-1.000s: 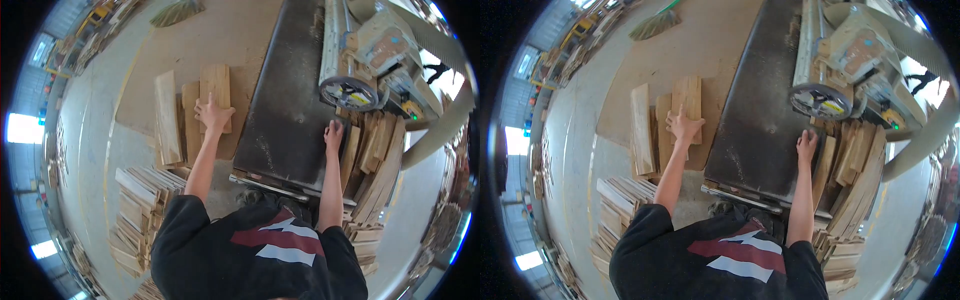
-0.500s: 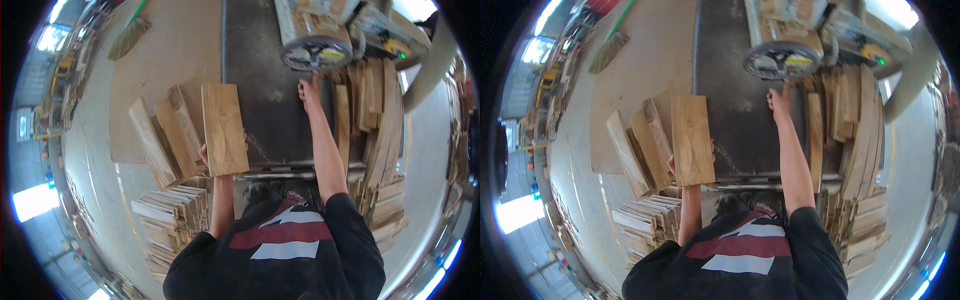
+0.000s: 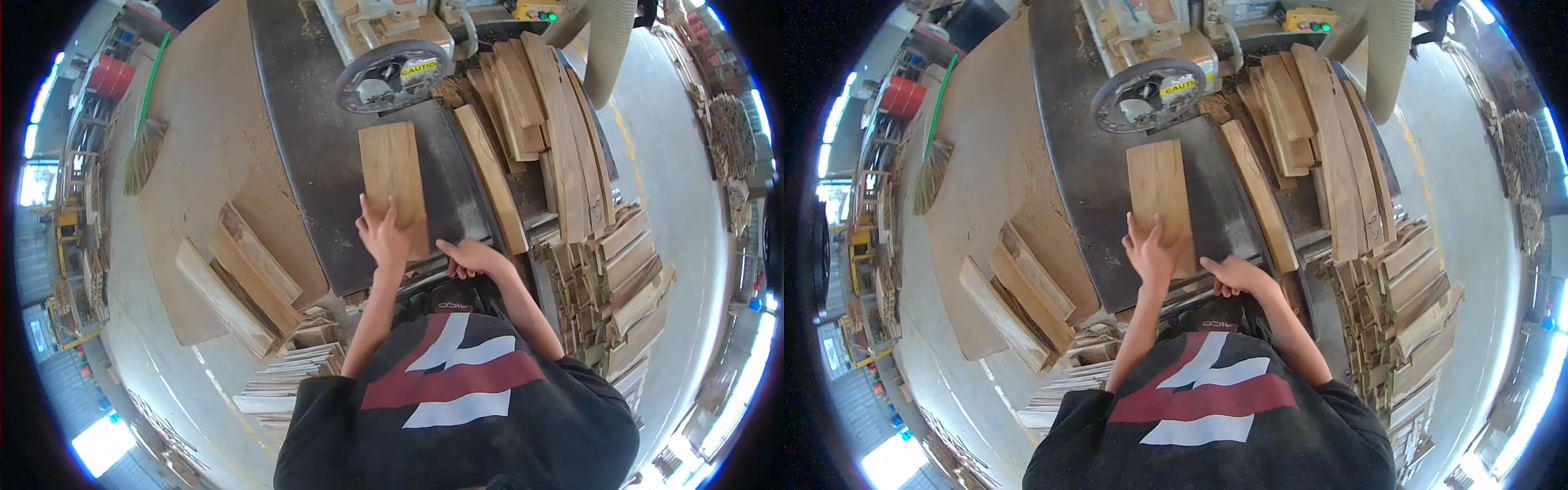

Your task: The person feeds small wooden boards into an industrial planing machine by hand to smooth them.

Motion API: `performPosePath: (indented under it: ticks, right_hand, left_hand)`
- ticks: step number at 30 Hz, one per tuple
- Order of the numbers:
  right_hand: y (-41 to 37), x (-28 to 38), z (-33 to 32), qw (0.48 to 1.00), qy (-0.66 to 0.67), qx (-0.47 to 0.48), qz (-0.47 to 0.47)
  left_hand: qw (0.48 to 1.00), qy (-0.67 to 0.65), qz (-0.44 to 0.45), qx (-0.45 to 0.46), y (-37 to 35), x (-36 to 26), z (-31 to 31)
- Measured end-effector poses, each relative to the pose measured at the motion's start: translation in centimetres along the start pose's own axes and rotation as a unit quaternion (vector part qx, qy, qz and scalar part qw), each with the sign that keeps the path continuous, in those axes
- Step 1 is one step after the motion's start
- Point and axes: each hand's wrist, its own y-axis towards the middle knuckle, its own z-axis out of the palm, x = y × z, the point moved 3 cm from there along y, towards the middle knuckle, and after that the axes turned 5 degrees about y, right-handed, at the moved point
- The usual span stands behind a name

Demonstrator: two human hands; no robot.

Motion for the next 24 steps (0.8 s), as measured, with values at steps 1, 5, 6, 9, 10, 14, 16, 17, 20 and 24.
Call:
performPosePath:
  ticks: [1,5,6,9,10,14,16,17,20,24]
  right_hand:
    - [-0.1,-1.1,0.7,0.999,0.032,-0.014,0.012]
    - [1.7,-4.3,1.9,0.947,0.306,-0.091,-0.025]
    - [2.0,-4.2,1.6,0.945,0.313,-0.094,-0.025]
    - [2.8,-2.9,-0.5,0.871,0.468,-0.14,-0.053]
    - [3.3,-2.5,-1.0,0.87,0.469,-0.142,-0.054]
    - [5.3,-0.1,-2.7,0.856,0.485,-0.159,-0.078]
    - [7.2,1.7,-3.2,0.847,0.502,-0.156,-0.083]
    - [8.3,2.7,-3.7,0.842,0.498,-0.182,-0.101]
    - [10.1,4.9,-5.1,0.836,0.497,-0.209,-0.106]
    - [13.0,9.0,-7.3,0.823,0.514,-0.206,-0.125]
  left_hand:
    - [1.0,-0.012,0.021,-0.013,0.3,-0.7,1.6]
    - [0.998,-0.038,0.043,-0.002,1.8,-4.4,4.4]
    - [0.999,-0.027,0.029,0.018,2.1,-4.9,5.0]
    - [0.997,-0.082,-0.009,0.01,3.6,-6.7,7.3]
    - [0.996,-0.084,-0.007,0.01,4.3,-7.3,8.4]
    - [0.995,-0.081,-0.016,-0.059,7.5,-8.3,10.1]
    - [0.994,-0.081,-0.019,-0.074,9.8,-8.1,9.2]
    - [0.989,-0.131,-0.043,-0.059,11.2,-8.0,8.7]
    - [0.977,-0.185,-0.075,-0.068,13.5,-5.9,9.8]
    - [0.899,-0.428,-0.076,-0.054,13.9,-2.8,9.3]
